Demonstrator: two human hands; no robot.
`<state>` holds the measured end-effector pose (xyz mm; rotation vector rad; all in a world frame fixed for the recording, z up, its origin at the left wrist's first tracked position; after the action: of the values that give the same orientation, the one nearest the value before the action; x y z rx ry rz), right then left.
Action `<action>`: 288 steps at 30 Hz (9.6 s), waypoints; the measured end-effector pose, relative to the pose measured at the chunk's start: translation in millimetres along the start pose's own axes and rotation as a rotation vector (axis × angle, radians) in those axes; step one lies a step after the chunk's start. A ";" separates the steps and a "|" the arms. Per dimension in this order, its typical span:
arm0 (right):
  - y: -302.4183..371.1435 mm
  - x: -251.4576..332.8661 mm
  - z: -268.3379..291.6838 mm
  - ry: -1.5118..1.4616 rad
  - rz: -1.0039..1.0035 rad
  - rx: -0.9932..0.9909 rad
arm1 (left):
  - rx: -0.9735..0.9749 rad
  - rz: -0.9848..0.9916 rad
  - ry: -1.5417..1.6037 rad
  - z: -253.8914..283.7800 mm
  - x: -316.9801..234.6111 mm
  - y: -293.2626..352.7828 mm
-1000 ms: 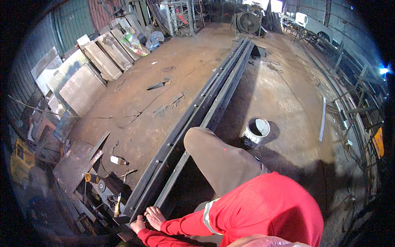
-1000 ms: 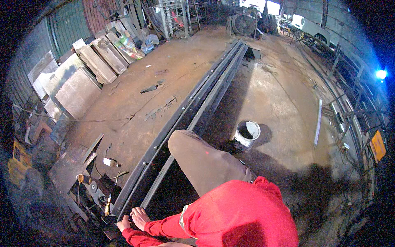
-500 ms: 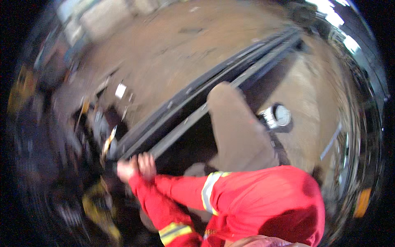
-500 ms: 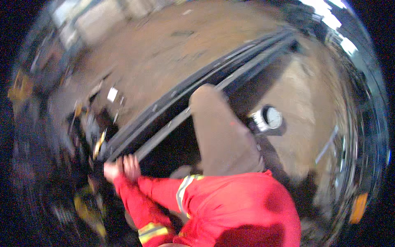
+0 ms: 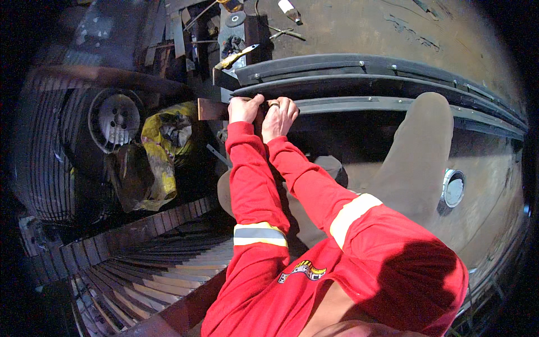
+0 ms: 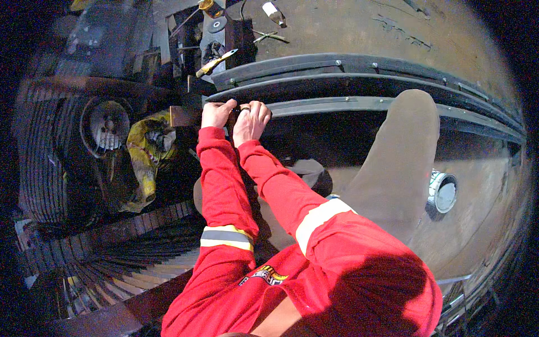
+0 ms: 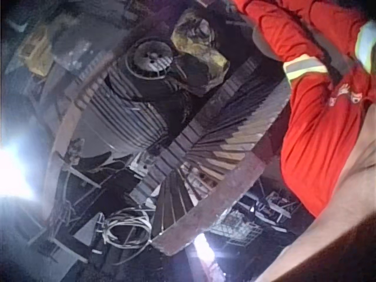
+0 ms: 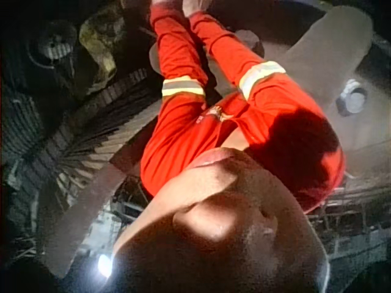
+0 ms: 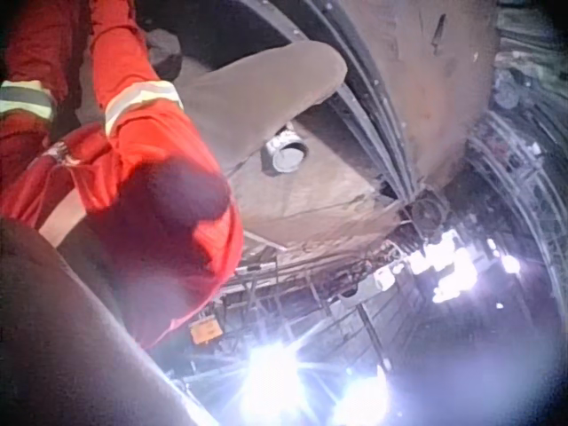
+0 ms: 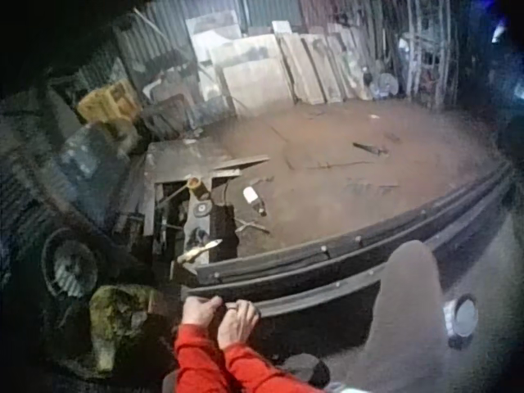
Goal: The person sits on the floor of a workshop and assembles a long metal frame. They align metal bars and secure them together using bolts and nuts, tightening the fasteners by hand.
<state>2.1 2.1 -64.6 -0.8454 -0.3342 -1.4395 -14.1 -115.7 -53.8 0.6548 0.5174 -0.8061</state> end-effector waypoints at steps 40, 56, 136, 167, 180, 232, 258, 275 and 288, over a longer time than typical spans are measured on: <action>-0.4 -6.4 -19.8 0.087 0.051 -0.041 | -0.206 0.086 -0.220 7.3 -30.7 13.6; 6.2 -4.6 -20.6 0.207 0.074 -0.032 | -0.324 0.057 -0.553 -9.7 -50.2 20.0; 7.2 -2.3 -12.7 0.000 0.014 -0.108 | -0.136 0.012 -0.234 3.9 -18.5 8.4; 1.6 -4.2 -3.4 -0.090 0.091 -0.021 | -0.300 0.102 -0.444 13.3 -54.5 46.5; -135.9 -152.0 160.2 -0.122 0.292 -0.446 | -0.666 -0.839 -0.470 -58.8 -123.6 78.1; -93.2 -178.2 174.5 0.222 0.125 -0.103 | 0.218 -0.479 -0.406 -193.4 -178.8 85.8; -93.5 -192.9 164.9 0.144 0.079 -0.169 | 0.178 -0.279 -0.391 -196.2 -181.1 77.5; -93.0 -183.1 175.8 0.076 0.044 -0.100 | -0.005 -0.160 -0.080 -187.4 -186.4 82.9; -91.4 -192.0 155.3 0.270 0.083 -0.195 | 0.197 -0.195 -0.063 -198.6 -183.0 67.2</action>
<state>-69.4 255.5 -60.1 -0.7979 0.0456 -1.5024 -103.7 147.8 -50.4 0.7652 0.4526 -1.0673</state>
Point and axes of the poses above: each hand's wrist, its own y-axis away from the middle knuckle, its own z-axis out of the back of the hand, x = y × z, the point moved 4 cm from there along -y, towards the middle knuckle, and after that the axes turned 2 degrees about x, right-handed, at the moved point
